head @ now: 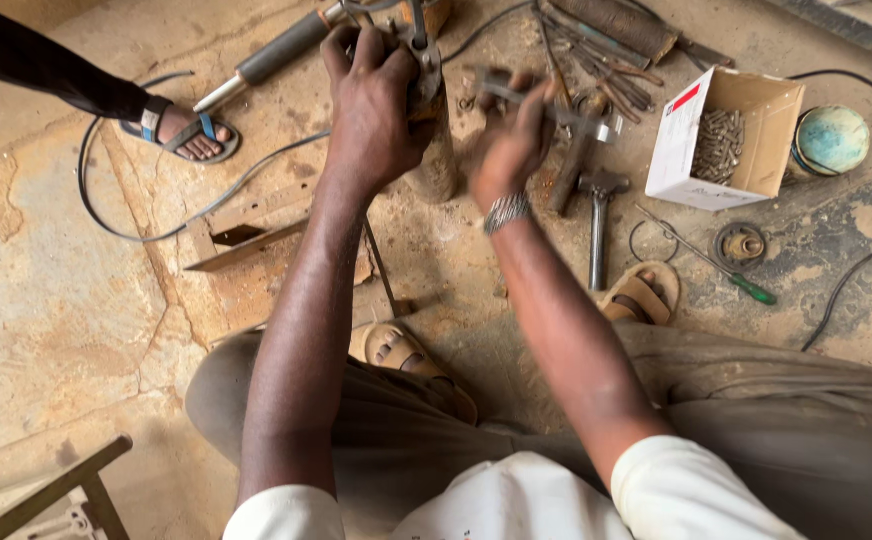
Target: The person sits on the floor and uses a wrench and hammer to loosen and remove a bolt from a cylindrical metal part. They then use a chisel and hammer to tap inside the part, remove a small metal ring, and continue tapping and adjusting the part with the wrench.
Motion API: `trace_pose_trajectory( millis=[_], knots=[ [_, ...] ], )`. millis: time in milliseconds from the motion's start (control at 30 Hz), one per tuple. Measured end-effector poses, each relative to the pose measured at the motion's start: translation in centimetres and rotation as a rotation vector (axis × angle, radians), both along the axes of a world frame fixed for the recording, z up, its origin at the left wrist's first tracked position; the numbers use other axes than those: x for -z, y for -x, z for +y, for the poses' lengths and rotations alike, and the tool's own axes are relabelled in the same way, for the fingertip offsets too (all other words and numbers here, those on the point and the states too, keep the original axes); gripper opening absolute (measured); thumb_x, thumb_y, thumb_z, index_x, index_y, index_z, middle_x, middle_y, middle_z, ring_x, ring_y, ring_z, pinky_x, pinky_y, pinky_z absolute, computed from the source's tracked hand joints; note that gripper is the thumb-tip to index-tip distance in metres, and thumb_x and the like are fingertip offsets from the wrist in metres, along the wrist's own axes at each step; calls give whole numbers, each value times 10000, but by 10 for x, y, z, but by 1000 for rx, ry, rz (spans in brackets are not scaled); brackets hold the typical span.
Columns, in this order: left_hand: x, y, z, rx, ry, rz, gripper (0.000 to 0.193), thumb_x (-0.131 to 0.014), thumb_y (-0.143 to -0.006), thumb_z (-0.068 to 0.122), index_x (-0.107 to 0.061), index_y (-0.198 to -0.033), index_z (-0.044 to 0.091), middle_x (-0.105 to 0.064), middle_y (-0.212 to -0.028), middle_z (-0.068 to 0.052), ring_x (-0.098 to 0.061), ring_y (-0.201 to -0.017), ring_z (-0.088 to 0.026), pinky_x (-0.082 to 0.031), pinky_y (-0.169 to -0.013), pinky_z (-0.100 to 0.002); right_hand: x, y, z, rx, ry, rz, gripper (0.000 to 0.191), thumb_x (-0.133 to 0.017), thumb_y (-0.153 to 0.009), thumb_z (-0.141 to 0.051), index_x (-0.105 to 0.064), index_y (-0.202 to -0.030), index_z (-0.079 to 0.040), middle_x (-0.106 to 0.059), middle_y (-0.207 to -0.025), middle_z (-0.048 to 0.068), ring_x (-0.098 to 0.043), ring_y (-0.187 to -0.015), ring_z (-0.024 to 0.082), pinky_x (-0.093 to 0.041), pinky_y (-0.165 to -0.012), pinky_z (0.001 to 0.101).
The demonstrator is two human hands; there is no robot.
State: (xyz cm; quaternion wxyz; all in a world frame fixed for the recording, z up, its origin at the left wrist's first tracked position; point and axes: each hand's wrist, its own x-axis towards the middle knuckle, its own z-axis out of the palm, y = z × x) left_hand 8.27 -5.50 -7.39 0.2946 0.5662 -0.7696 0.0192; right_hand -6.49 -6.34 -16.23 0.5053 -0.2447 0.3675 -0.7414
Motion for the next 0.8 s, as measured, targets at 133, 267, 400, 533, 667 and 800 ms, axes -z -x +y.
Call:
trace_pose_trajectory(
  millis=[133,267,400,533,667,800],
  knots=[
    [-5,0,3,12,12,8,354,-888,-718,125,-708,-1007,29,-592,-1131,-164,-420,-1209,-417,-393,-1058,-544,-10,5,-33,-154,-125,117,499,-405,-1097,-524,-665,-1068,-100,-663,-1059,91,-602,-956,188,-512,-905,378],
    [-3,-2,1,-5,-36,30,403,-926,-699,186,-704,-992,19,-586,-1108,-165,-422,-1197,-415,-399,-1049,-551,-6,-22,15,-151,111,0,451,-452,-1143,-503,-635,-1110,-92,-620,-1120,105,-600,-1070,203,-514,-1013,386],
    [2,-2,-1,7,46,20,420,-880,-662,120,-723,-1041,28,-589,-1110,-167,-402,-1209,-446,-399,-1021,-537,-1,-22,36,28,180,327,535,-376,-1055,-584,-613,-1137,-111,-669,-1159,64,-617,-1063,154,-517,-952,339],
    [2,-2,1,-37,-40,-2,359,-879,-702,120,-718,-1009,28,-591,-1103,-165,-422,-1202,-427,-420,-1046,-549,-14,-2,-18,-103,-40,86,507,-420,-1074,-521,-643,-986,-74,-733,-1017,98,-639,-892,187,-513,-837,373],
    [1,-3,0,-4,2,-21,377,-887,-694,152,-729,-1021,51,-596,-1094,-152,-458,-1187,-390,-401,-1073,-572,-25,-8,-13,-136,-52,77,490,-421,-1074,-517,-632,-976,-85,-688,-983,85,-648,-919,172,-539,-804,375],
    [4,-4,-1,-27,-18,22,447,-920,-636,216,-737,-1005,42,-590,-1062,-179,-425,-1170,-448,-390,-1000,-571,-15,-19,39,18,189,401,500,-403,-1085,-553,-607,-1138,-100,-675,-1110,66,-636,-937,158,-539,-944,351]
  ],
)
